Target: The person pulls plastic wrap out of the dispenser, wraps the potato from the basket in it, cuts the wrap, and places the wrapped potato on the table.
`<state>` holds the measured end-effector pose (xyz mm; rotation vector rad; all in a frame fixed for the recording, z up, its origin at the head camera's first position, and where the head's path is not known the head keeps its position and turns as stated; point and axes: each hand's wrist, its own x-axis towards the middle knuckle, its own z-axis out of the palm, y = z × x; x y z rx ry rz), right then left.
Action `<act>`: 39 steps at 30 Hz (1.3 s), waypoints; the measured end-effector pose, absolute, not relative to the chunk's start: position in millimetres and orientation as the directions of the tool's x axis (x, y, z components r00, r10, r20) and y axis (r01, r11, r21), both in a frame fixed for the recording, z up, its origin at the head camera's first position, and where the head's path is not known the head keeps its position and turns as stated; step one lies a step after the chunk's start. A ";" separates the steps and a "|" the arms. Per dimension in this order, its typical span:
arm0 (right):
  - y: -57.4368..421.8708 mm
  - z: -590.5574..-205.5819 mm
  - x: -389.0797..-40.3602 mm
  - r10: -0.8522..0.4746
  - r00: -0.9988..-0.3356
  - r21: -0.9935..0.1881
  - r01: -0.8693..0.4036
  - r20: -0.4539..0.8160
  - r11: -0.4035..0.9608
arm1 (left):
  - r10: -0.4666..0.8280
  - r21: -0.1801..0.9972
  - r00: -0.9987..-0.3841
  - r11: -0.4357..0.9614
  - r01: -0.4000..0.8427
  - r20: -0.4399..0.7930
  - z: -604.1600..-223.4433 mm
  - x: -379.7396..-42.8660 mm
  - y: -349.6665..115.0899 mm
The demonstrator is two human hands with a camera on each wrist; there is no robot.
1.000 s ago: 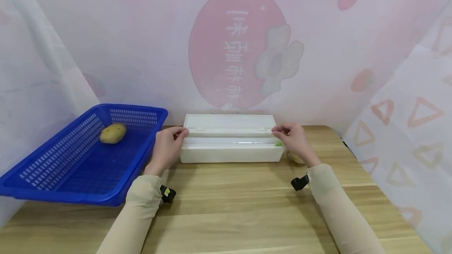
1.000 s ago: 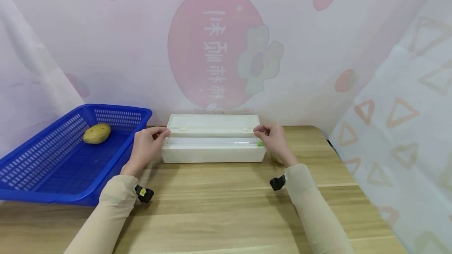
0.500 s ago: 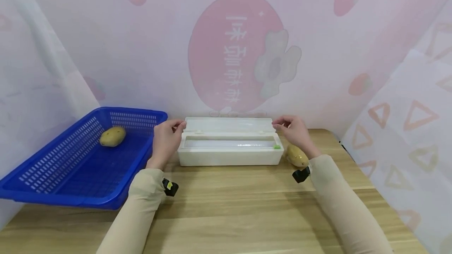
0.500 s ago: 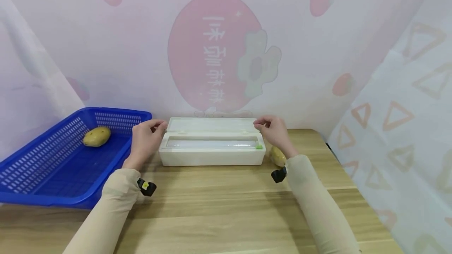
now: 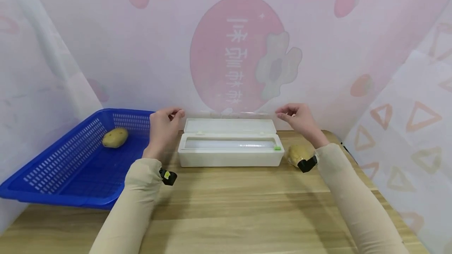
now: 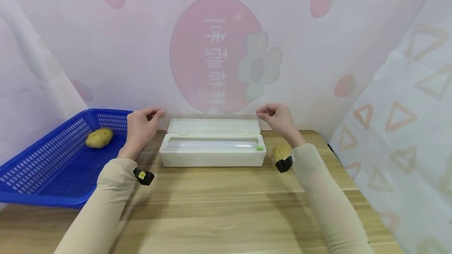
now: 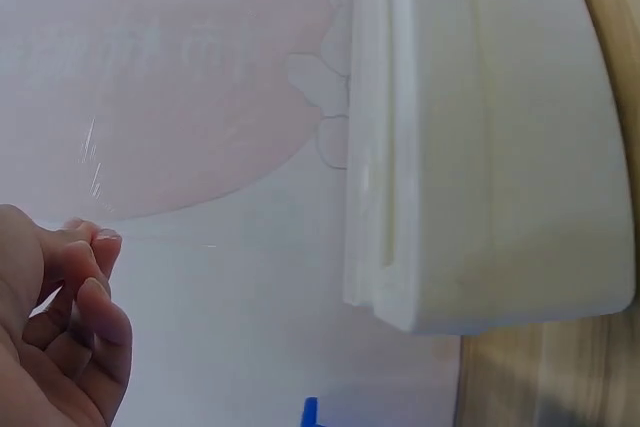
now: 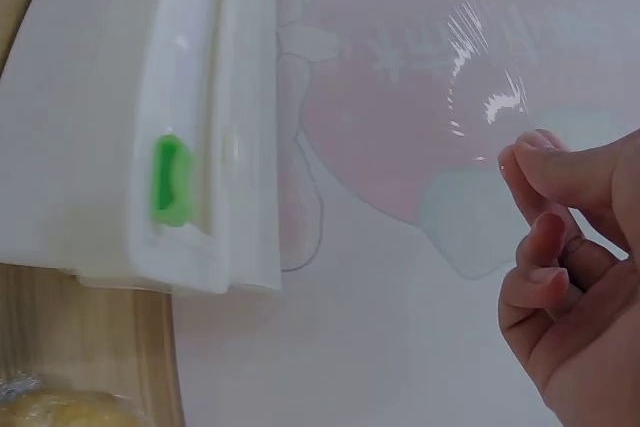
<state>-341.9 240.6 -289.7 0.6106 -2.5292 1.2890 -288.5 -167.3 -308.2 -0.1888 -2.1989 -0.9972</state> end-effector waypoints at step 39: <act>236.0 -201.5 -348.0 -0.083 -0.836 -0.703 -0.506 0.543 0.499 | -0.018 0.499 -0.700 0.714 0.491 0.714 -212.0 -304.7 -178.7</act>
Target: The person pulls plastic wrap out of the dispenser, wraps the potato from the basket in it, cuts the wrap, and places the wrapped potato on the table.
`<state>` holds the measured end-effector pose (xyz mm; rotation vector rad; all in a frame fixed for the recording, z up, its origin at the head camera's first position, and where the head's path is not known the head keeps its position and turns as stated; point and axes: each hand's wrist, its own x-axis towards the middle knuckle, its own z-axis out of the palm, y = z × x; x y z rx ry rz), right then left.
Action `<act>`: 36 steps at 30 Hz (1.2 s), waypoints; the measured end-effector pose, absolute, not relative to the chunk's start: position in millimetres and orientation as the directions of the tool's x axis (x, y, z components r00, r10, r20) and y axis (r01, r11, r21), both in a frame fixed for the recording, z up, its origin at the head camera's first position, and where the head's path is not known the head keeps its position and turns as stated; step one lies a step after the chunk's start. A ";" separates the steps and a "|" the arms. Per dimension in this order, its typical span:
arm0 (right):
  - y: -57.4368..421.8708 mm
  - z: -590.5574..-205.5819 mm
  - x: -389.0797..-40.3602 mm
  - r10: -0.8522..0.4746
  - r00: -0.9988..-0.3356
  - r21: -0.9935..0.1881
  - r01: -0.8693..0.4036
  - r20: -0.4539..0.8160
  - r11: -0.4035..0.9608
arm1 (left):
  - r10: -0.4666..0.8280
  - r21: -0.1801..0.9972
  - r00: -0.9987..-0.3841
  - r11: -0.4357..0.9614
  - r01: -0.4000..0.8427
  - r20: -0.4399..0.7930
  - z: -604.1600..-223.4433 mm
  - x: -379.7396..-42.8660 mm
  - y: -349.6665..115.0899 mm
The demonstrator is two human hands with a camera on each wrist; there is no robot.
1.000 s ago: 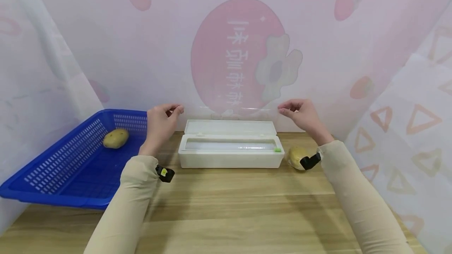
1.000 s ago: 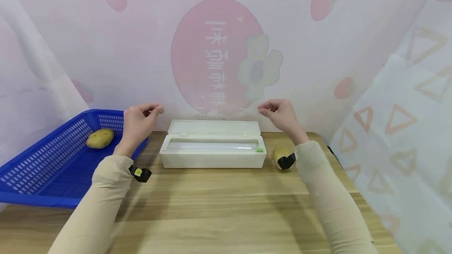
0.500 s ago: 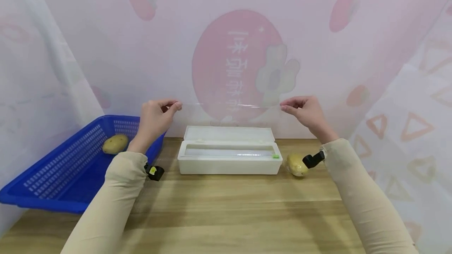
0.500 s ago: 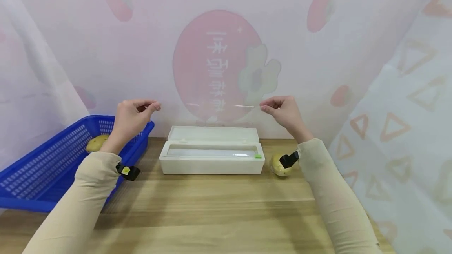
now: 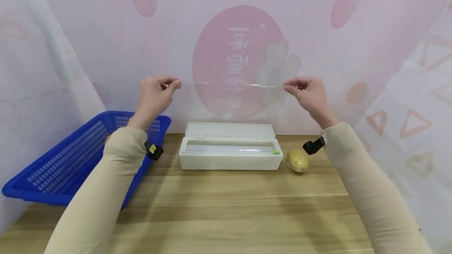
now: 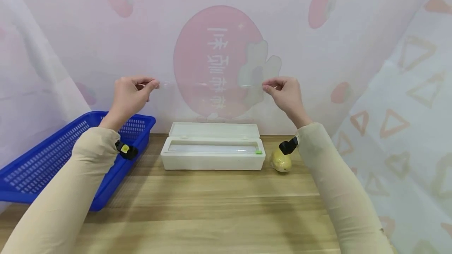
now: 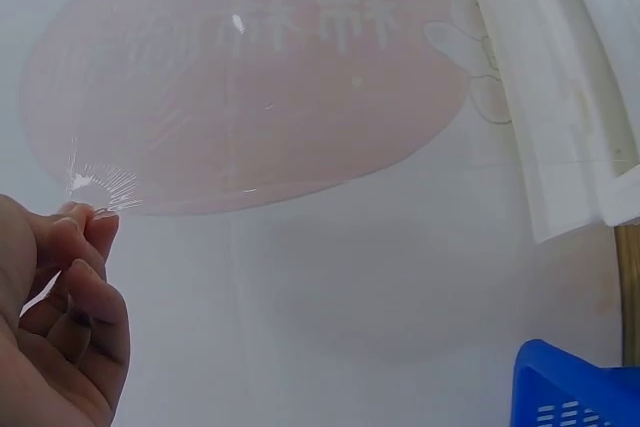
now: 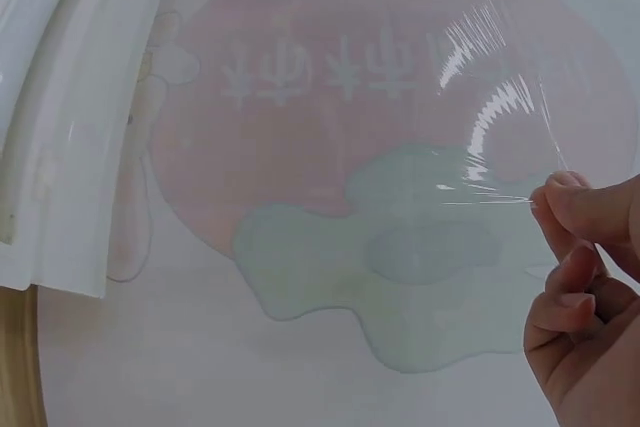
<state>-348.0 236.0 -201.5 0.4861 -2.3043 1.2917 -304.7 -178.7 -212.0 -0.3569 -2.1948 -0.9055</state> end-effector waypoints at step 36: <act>271.0 -250.8 -242.1 -0.694 -0.700 -0.944 -0.316 0.167 0.091 | 0.450 0.842 -0.822 0.235 0.486 0.349 -288.6 -200.2 -200.5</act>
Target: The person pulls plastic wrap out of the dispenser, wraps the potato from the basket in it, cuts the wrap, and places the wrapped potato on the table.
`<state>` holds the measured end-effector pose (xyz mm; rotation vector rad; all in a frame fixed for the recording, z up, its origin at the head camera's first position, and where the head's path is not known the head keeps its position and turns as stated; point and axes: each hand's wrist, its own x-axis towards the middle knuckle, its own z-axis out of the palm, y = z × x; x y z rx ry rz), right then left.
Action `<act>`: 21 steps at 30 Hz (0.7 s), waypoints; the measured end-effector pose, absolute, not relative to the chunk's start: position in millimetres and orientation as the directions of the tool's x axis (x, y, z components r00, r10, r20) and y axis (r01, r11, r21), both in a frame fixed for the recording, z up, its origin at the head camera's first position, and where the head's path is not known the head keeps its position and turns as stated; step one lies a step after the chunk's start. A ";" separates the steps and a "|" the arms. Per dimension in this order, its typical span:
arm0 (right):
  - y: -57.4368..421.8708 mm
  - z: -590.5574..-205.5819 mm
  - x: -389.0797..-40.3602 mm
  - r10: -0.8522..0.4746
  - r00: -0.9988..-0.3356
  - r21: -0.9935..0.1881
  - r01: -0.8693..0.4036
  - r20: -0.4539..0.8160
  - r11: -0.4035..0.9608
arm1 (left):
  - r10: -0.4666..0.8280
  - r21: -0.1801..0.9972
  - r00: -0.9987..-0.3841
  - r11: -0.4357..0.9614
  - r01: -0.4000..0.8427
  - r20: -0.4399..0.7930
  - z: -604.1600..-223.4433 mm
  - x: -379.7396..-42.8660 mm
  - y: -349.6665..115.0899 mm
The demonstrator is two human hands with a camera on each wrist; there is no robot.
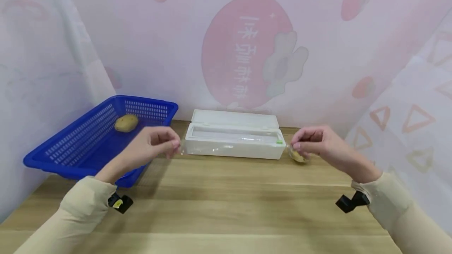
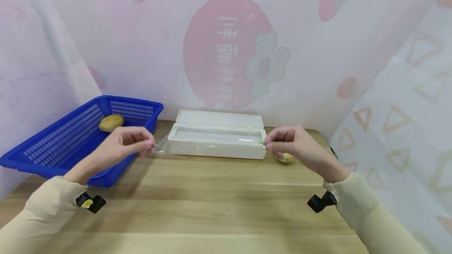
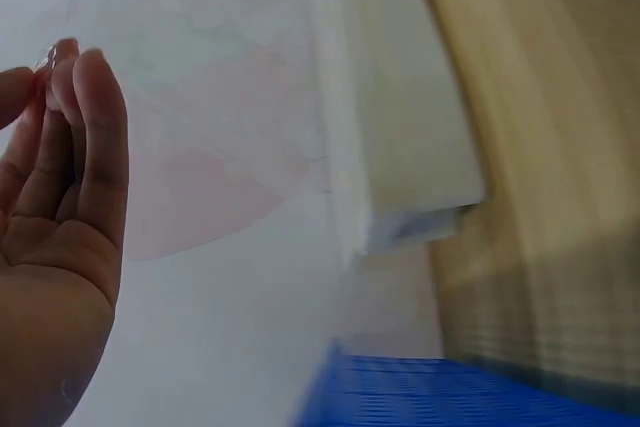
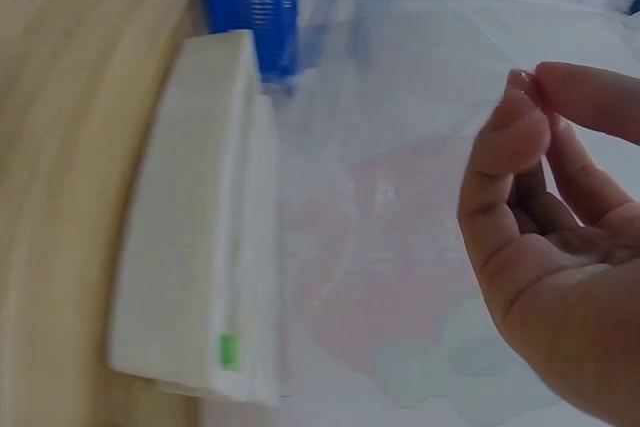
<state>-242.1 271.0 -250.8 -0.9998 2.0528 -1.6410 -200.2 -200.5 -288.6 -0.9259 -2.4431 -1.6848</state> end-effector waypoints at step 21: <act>263.5 -383.4 -215.5 -0.597 -0.766 -0.924 -0.009 -0.239 0.382 | 0.476 0.859 -0.877 0.474 0.193 -0.066 -395.5 -191.4 -171.3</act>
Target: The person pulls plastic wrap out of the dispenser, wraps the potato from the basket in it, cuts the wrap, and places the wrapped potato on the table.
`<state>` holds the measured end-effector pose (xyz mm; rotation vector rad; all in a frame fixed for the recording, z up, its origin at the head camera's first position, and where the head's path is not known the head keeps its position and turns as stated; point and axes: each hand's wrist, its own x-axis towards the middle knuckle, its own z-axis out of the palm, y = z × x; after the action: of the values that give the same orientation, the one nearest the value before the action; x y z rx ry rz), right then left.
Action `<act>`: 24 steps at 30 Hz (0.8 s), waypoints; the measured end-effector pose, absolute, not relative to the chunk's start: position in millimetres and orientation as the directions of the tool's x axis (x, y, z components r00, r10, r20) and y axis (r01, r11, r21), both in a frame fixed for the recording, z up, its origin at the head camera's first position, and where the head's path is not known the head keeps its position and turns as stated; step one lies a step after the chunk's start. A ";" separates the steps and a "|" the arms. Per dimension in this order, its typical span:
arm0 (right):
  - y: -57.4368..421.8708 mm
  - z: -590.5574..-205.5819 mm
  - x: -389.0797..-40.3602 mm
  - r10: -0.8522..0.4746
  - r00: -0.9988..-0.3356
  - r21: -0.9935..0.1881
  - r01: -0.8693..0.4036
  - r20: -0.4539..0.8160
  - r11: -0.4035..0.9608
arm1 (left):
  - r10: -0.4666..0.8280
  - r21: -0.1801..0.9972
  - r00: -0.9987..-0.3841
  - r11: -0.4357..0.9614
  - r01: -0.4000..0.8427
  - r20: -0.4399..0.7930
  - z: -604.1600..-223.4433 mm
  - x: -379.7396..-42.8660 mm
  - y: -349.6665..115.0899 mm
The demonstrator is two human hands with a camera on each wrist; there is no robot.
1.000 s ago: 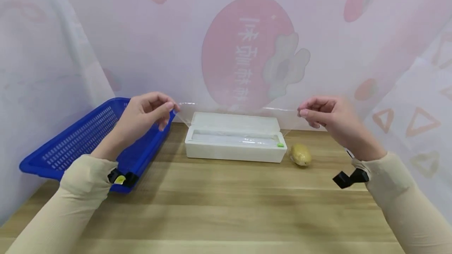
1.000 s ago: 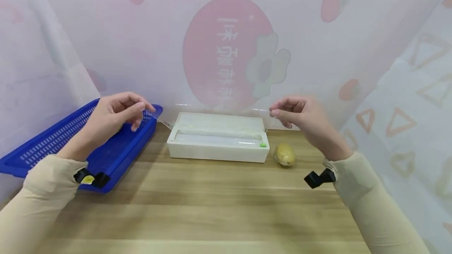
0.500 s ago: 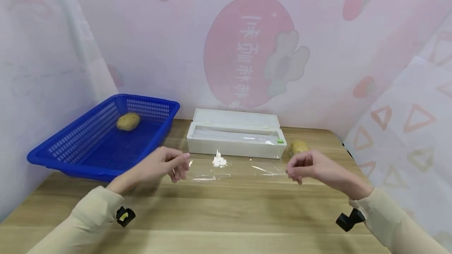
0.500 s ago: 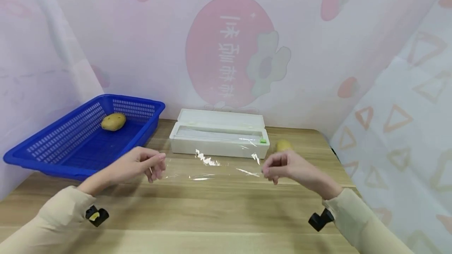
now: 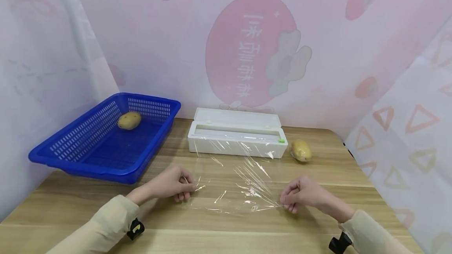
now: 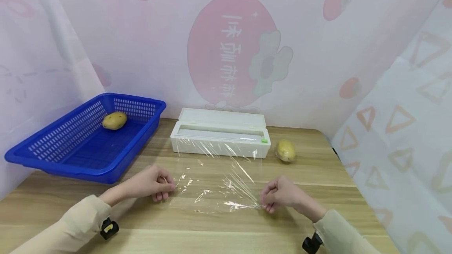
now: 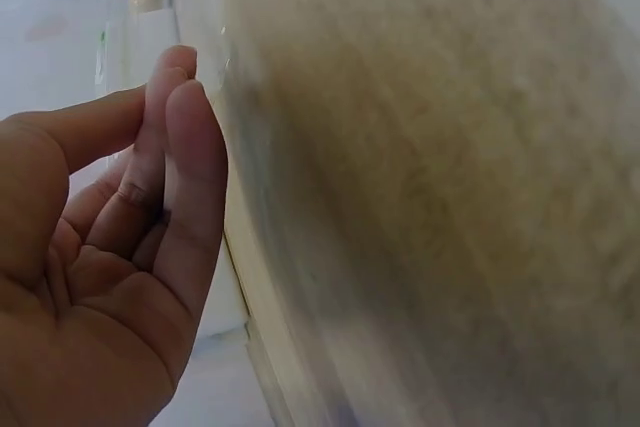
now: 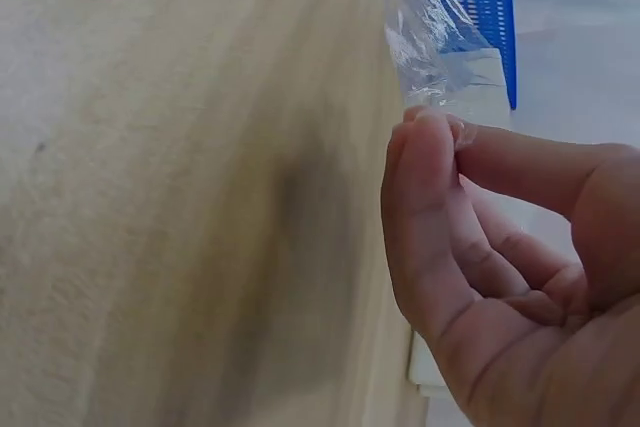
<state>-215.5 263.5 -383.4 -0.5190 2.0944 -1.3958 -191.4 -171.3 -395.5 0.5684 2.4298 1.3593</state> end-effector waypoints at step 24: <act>256.5 -399.6 -215.3 -0.409 -0.879 -0.830 -0.028 -0.245 0.557 | 0.478 0.803 -0.875 0.548 0.233 -0.072 -395.1 -188.2 -175.1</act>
<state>-215.3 256.5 -399.6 -0.3543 2.3820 -1.2589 -188.2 -175.1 -395.1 0.5908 2.5045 1.2379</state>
